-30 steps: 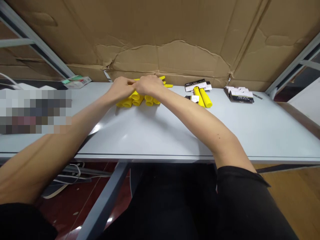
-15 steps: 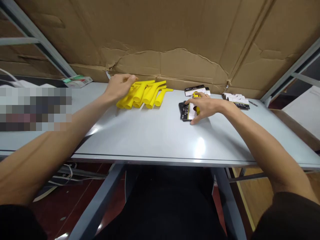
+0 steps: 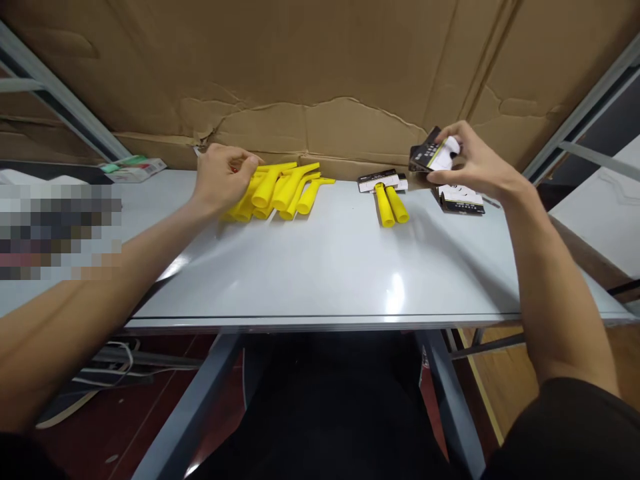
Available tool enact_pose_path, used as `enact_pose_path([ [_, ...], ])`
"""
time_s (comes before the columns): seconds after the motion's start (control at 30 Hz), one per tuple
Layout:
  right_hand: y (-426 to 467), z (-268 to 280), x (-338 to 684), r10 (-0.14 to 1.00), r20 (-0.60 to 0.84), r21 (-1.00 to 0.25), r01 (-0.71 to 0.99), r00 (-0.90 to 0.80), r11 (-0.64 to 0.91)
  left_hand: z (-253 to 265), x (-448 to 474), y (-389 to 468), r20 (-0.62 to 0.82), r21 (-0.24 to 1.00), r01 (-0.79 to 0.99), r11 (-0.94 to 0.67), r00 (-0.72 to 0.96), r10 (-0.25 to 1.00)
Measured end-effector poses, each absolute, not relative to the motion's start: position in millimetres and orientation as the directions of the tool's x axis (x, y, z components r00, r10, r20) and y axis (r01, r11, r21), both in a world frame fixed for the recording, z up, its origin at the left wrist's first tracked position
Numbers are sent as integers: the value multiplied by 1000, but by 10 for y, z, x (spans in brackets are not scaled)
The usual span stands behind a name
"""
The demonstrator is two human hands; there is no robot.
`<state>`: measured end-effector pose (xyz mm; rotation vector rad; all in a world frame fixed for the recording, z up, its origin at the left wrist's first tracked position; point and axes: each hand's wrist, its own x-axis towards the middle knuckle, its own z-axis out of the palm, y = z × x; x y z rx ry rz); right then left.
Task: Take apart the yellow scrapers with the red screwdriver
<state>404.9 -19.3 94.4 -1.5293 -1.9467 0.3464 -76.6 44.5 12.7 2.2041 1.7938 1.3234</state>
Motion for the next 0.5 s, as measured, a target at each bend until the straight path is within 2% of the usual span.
enact_pose_path([
  [0.07,-238,879,4191,935,329,-704,625,-133,337,116,-744,431,586,506,783,-362,-4,811],
  [0.13,-308,772,4196,938,288,-773,531,-192,347,103,-716,417,581,526,757,-388,14,814],
  [0.17,-348,715,4158,945,224,-778,541,-238,321,97,-701,409,577,532,746,-401,27,816],
  [0.23,-426,607,4039,931,80,-702,643,-356,306,88,-669,389,569,540,723,-430,62,820],
  [0.33,-525,485,3853,856,-66,-519,750,-513,409,88,-627,348,564,560,674,-482,116,818],
  [0.43,-608,461,3797,844,-143,-444,795,-517,412,105,-596,304,519,694,557,-456,51,853],
  [0.5,-638,522,3890,884,-93,-472,802,-459,367,117,-587,287,453,800,456,-390,-32,891],
])
